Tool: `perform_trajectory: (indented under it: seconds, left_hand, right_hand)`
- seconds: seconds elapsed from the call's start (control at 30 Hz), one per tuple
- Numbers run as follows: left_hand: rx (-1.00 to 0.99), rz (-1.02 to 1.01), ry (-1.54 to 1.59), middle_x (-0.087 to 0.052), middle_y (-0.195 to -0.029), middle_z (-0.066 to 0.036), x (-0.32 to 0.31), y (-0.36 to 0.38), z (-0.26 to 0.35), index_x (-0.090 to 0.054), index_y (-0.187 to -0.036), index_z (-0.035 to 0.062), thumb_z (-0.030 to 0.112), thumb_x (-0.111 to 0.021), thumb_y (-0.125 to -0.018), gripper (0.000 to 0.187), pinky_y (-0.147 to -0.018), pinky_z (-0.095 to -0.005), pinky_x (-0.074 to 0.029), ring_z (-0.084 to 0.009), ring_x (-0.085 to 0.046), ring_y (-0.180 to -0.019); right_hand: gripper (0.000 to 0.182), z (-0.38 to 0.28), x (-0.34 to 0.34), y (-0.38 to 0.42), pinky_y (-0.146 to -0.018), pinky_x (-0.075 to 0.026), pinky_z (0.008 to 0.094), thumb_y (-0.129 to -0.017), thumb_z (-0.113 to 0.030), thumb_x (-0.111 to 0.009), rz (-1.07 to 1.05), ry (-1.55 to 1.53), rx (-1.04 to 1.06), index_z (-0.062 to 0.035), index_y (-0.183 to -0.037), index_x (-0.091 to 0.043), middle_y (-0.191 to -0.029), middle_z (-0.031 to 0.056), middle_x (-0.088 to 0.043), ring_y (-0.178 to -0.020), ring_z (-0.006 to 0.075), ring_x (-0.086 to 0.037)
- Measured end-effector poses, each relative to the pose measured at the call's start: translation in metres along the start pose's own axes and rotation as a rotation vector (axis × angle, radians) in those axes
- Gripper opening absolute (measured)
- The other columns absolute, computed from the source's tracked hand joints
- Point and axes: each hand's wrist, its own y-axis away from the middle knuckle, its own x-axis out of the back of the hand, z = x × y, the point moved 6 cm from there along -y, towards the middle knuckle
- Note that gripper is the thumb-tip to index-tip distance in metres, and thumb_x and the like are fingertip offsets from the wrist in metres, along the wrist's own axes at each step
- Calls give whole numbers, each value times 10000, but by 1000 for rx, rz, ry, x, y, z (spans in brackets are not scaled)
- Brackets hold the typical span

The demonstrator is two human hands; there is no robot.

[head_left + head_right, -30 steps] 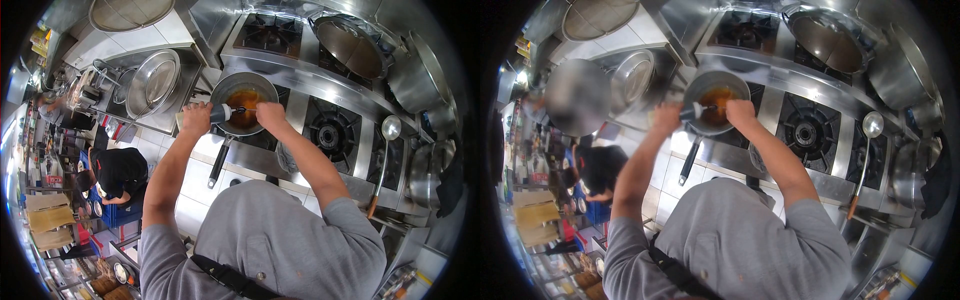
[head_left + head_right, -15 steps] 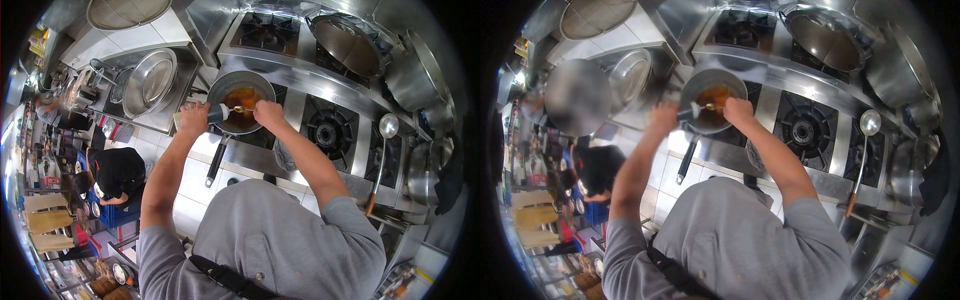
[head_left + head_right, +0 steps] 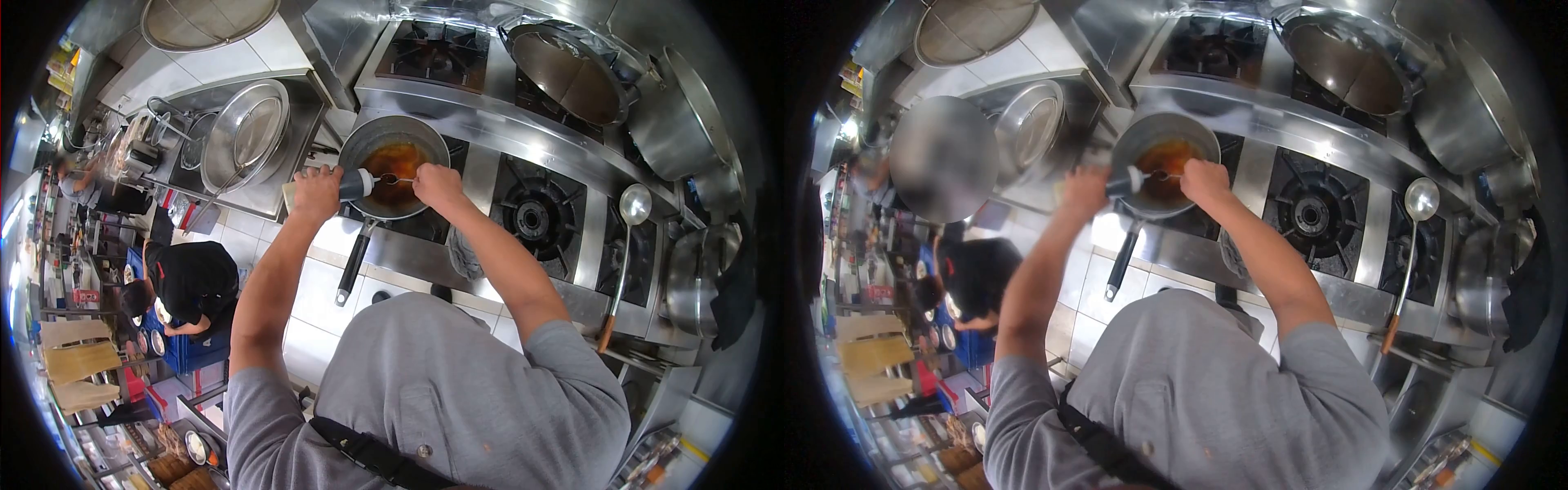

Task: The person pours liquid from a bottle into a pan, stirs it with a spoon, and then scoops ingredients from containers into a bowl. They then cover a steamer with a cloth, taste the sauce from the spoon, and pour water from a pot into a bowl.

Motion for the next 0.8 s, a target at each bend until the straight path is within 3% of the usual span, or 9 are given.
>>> perform_trajectory:
  seconds: [0.3,0.4,0.47,0.5,0.57,0.67,0.8]
  left_hand:
    - [1,-23,12,-619,-1126,-70,-2,-3,-1,-550,-1191,154,163,-683,-768,444,-885,-494,-424,-285,-582,-1094]
    - [0,-19,8,-619,-1126,-74,1,-2,0,-550,-1198,151,167,-698,-756,467,-887,-493,-426,-290,-581,-1093]
    - [1,-31,43,-619,-1125,-78,5,-1,1,-550,-1204,148,171,-715,-739,494,-891,-490,-431,-295,-582,-1092]
    - [1,-30,44,-619,-1125,-78,5,-1,1,-550,-1204,148,171,-715,-739,494,-891,-490,-431,-295,-582,-1092]
    - [6,-36,35,-618,-1127,-82,5,-1,1,-548,-1208,148,175,-728,-726,515,-894,-487,-434,-298,-581,-1095]
    - [3,-36,41,-616,-1130,-82,8,0,1,-545,-1211,147,177,-727,-729,517,-895,-487,-435,-296,-579,-1103]
    - [3,-36,45,-616,-1128,-84,6,0,2,-547,-1209,146,173,-719,-732,508,-891,-487,-434,-295,-580,-1099]
  right_hand:
    - [173,1,-2,0,-702,-535,471,-819,-221,-607,15,3,4,-73,-781,-687,-781,158,-691,-783,348,-681]
    - [149,-2,-3,2,-688,-530,479,-818,-201,-597,95,20,112,-76,-773,-665,-756,149,-682,-762,347,-676]
    - [133,-16,0,9,-676,-523,485,-817,-186,-589,328,163,410,-77,-766,-646,-736,147,-672,-748,346,-671]
    - [133,-21,6,10,-676,-523,485,-817,-186,-589,328,163,410,-77,-766,-646,-736,147,-672,-748,346,-671]
    - [155,-14,6,5,-692,-529,479,-817,-209,-600,126,57,138,-75,-767,-658,-752,154,-676,-766,346,-674]
    - [178,0,0,-1,-713,-536,469,-815,-229,-607,31,-26,-34,-70,-781,-679,-779,156,-686,-789,349,-677]
    - [197,6,-2,-1,-732,-539,465,-815,-239,-605,1,-37,-43,-66,-795,-698,-812,157,-695,-815,352,-679]
